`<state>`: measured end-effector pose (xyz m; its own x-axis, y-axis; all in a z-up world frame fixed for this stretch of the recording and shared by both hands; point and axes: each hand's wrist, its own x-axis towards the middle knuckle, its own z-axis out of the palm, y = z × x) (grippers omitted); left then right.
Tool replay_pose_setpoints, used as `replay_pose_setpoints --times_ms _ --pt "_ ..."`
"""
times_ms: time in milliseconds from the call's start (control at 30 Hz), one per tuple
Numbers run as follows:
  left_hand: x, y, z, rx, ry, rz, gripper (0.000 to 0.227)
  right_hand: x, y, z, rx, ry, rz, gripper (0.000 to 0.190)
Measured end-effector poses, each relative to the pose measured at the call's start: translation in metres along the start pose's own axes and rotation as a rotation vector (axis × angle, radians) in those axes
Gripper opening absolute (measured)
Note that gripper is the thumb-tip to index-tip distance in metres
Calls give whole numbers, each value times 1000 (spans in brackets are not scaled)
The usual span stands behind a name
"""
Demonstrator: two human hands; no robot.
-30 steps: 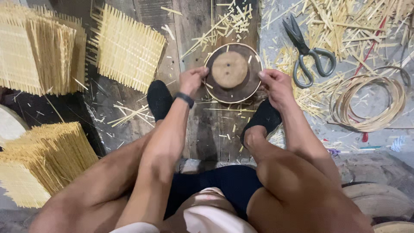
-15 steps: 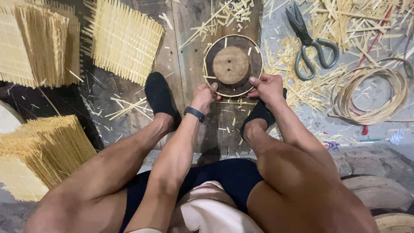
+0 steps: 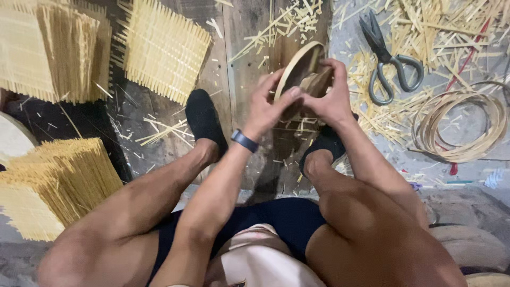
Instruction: The person sits on the floor and repeatedly places a circular bamboo frame onto a square woven mat. They then use shears to trim the excess bamboo strips protruding from the frame's edge. The process is repeated multiple times with different mats.
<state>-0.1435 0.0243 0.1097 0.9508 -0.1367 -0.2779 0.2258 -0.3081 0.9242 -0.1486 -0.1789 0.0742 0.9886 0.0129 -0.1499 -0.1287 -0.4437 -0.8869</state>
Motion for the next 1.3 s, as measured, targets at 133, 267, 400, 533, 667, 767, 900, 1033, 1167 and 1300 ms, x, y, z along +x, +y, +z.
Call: replay_pose_setpoints --times_ms 133,267,400,533,667,767,900,1033,1167,1300 --pt "-8 1 20 -87 103 45 55 -12 -1 19 642 106 427 77" --pt "3 -16 14 17 72 13 64 -10 3 15 880 40 529 63" --pt "43 -71 -10 226 237 -474 57 -16 2 -15 1249 -196 534 55" --pt "56 -154 -40 -255 355 -292 56 -22 0 -35 1361 -18 429 50" --pt "53 -225 -64 -150 220 -403 46 -26 10 -52 1333 44 358 44" --pt "42 -233 -90 702 -324 -127 42 -32 19 -58 1296 94 353 40" --pt "46 -186 -108 206 -398 -817 40 -39 33 -59 1252 140 372 39" --pt "101 -130 -107 -891 35 -469 34 -43 43 -57 1249 137 367 40" --pt "120 -92 -60 -840 81 -134 43 -41 40 -42 1287 75 363 44" --pt "63 -101 9 -160 -373 -687 53 -36 28 -21 1475 -65 515 58"
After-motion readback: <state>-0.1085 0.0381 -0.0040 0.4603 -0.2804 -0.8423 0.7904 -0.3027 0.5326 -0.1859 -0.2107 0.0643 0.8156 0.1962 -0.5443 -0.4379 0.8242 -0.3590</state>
